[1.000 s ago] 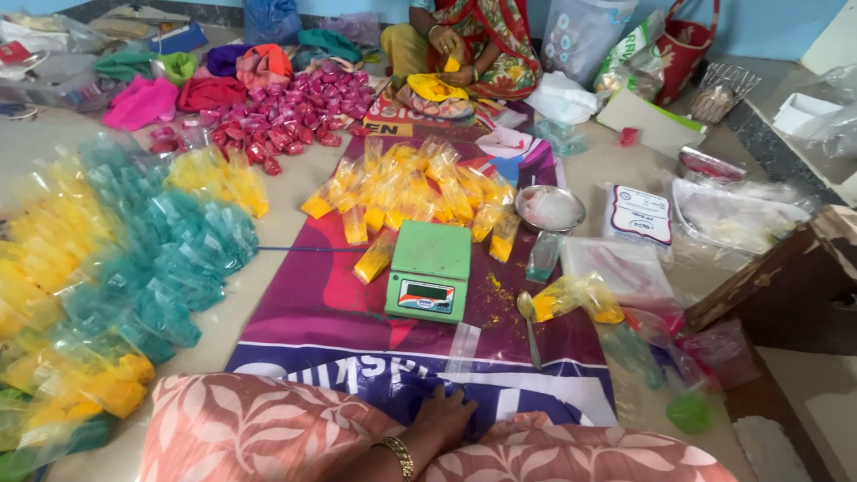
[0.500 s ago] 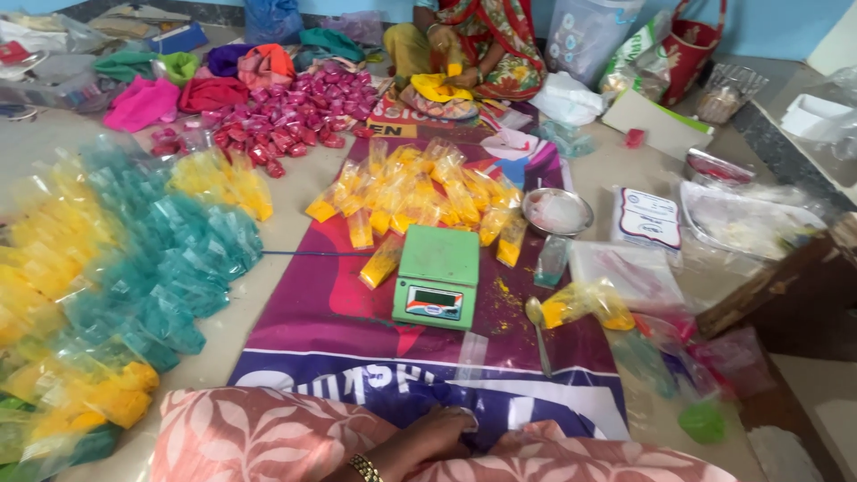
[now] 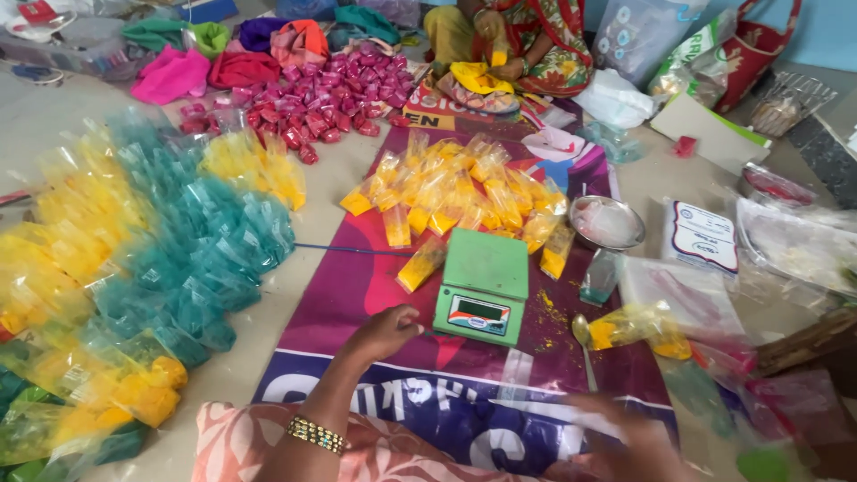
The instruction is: The person weighs yellow powder into small plastic bags using a digital scale and a spoon before sealing them.
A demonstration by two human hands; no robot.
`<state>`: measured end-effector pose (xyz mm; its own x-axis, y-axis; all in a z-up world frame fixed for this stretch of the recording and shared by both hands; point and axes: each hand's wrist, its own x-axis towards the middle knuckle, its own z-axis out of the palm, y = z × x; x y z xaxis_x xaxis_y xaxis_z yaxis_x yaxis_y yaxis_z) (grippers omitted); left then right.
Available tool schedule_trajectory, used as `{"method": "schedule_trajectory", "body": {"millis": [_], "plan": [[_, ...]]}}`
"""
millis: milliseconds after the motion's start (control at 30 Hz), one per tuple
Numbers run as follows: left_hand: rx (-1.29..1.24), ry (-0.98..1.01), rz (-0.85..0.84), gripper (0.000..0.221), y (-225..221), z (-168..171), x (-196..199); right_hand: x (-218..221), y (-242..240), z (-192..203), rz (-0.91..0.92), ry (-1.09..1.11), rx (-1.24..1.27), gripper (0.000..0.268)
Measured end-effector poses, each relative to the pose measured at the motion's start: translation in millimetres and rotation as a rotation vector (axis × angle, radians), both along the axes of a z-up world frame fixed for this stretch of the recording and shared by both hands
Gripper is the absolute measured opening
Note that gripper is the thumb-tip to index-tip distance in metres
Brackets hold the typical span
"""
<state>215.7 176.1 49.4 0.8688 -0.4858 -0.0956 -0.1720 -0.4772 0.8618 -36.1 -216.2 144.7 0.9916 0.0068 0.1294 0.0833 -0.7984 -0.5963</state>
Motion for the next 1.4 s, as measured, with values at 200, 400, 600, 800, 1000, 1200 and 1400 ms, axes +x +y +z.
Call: {"method": "schedule_trajectory", "body": {"millis": [200,400,600,800,1000,1200,1400], "plan": [[-0.074,0.094,0.134,0.049,9.3,-25.1,2.6,62.8,115.9,-77.8,0.639,0.477,-0.178,0.045],[-0.095,0.010,0.131,0.043,-2.9,-51.0,-5.9,144.7,154.2,-20.1,0.589,0.466,-0.162,0.044],[-0.100,-0.050,0.129,0.034,-28.2,-46.3,-17.8,280.7,86.5,-12.2,0.088,-0.044,-0.173,0.037],[-0.127,-0.036,0.220,0.040,-56.4,-103.6,6.4,371.8,40.0,-49.2,-0.052,-0.124,-0.309,0.049],[-0.132,0.188,0.356,0.040,-64.8,-79.4,14.8,384.1,59.9,-49.1,-0.048,0.204,-0.245,0.056],[-0.327,0.378,0.376,0.048,-63.3,-68.6,14.0,393.9,55.2,-65.6,0.009,0.205,-0.226,0.050],[-0.324,0.501,0.388,0.050,-61.5,-36.9,2.2,371.9,71.3,-41.1,-0.002,0.239,-0.202,0.050]]}}
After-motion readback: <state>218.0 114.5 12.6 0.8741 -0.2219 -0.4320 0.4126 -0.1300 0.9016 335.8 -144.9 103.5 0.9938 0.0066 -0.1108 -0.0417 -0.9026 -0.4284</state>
